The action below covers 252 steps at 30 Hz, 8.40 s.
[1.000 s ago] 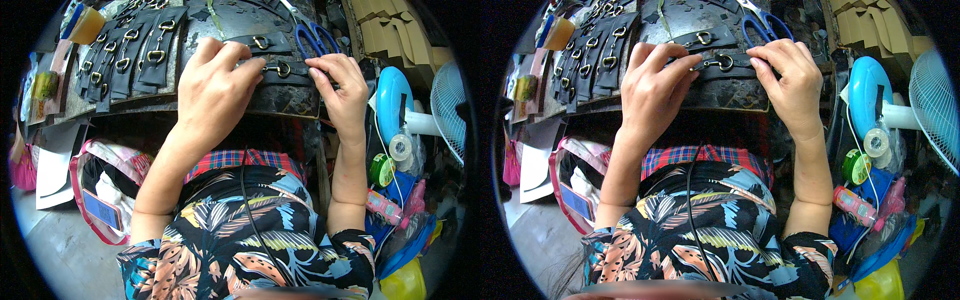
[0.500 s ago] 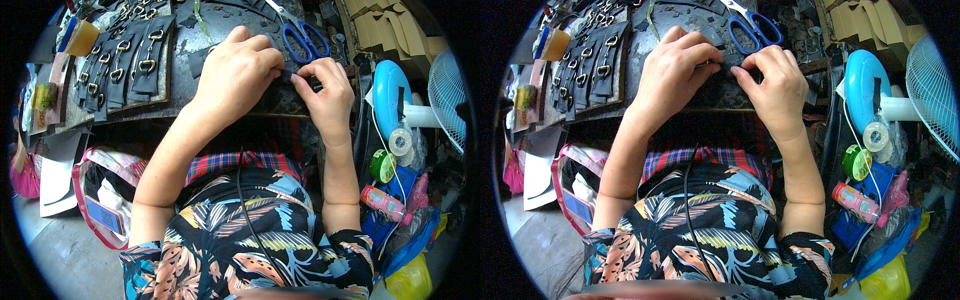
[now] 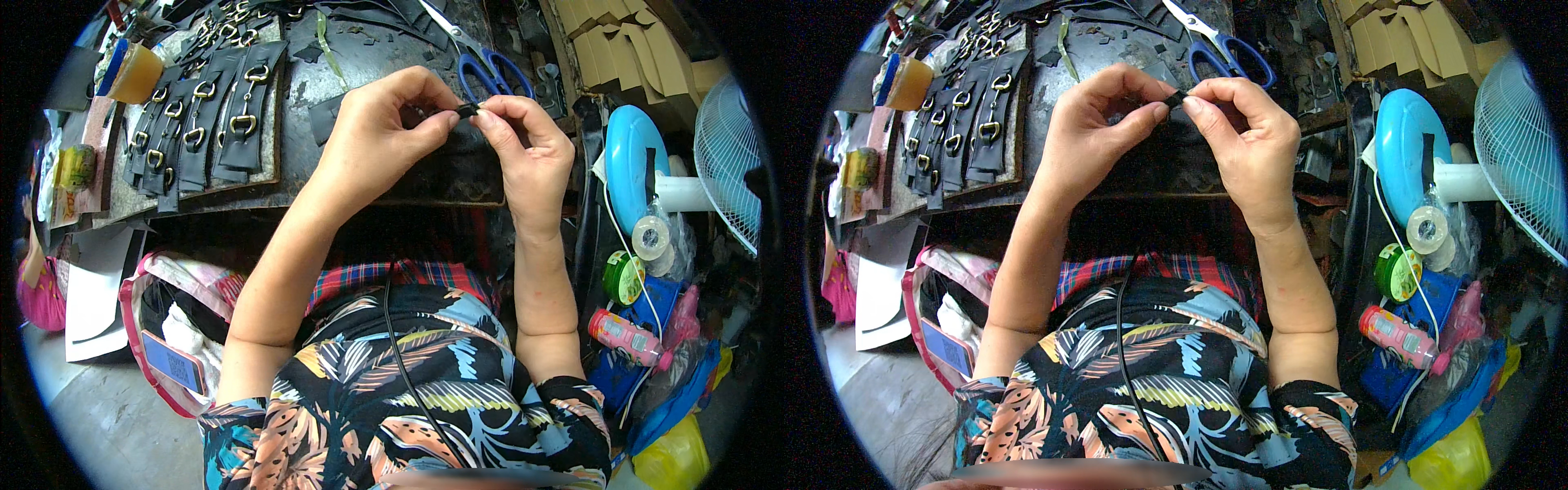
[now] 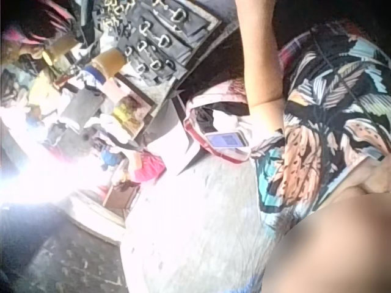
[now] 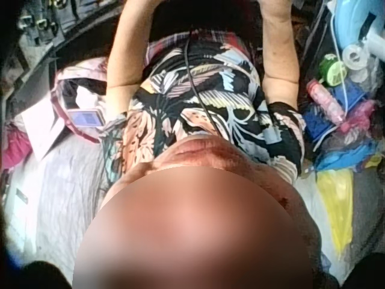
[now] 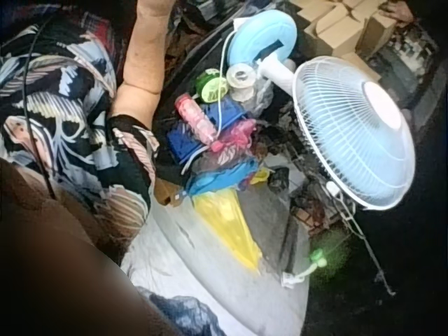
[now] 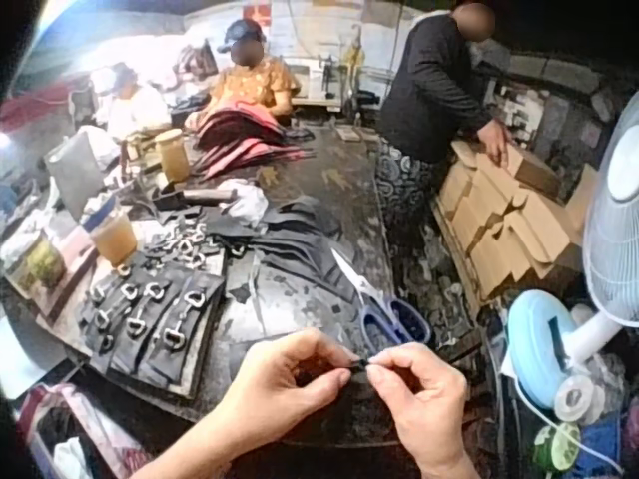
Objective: The person assembles small leather keychains by cutting short strips from a leather roll, threading brass D-rings and small chains through the leather, and arranging the finished pieces on a workbench. The person uses scissors to trim the leather and handles the metal hardware with both hands.
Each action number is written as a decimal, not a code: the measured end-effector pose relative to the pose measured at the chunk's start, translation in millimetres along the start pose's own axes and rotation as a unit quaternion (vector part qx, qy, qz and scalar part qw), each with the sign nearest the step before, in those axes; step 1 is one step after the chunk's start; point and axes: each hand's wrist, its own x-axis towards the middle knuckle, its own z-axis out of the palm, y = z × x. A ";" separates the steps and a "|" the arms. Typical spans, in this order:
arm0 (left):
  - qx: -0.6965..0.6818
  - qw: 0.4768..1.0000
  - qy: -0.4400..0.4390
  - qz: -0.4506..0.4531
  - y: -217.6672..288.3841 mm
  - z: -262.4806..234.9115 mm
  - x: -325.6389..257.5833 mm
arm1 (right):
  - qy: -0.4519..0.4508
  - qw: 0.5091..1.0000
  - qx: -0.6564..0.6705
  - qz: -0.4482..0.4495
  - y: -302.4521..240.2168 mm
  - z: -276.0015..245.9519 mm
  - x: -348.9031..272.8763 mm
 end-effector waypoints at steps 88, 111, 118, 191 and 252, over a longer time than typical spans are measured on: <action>0.009 0.998 -0.050 -0.033 1.0 1.0 0.5 | 0.011 0.992 0.128 0.019 2.4 13.7 -1.1; -0.011 0.988 0.129 0.085 4.3 -5.7 -11.4 | -0.006 0.985 -0.172 -0.004 -0.1 3.1 -1.8; 0.285 0.931 0.135 0.182 19.6 -42.2 -45.5 | -0.037 0.975 -0.220 0.020 -6.5 -13.2 -10.6; 0.304 0.930 0.186 0.087 16.8 -34.6 -79.3 | -0.178 0.910 -0.284 -0.244 -15.6 35.2 -13.5; 0.460 0.865 0.063 0.192 21.2 -16.0 -46.8 | -0.051 0.918 -0.360 -0.156 -8.2 -33.9 -12.3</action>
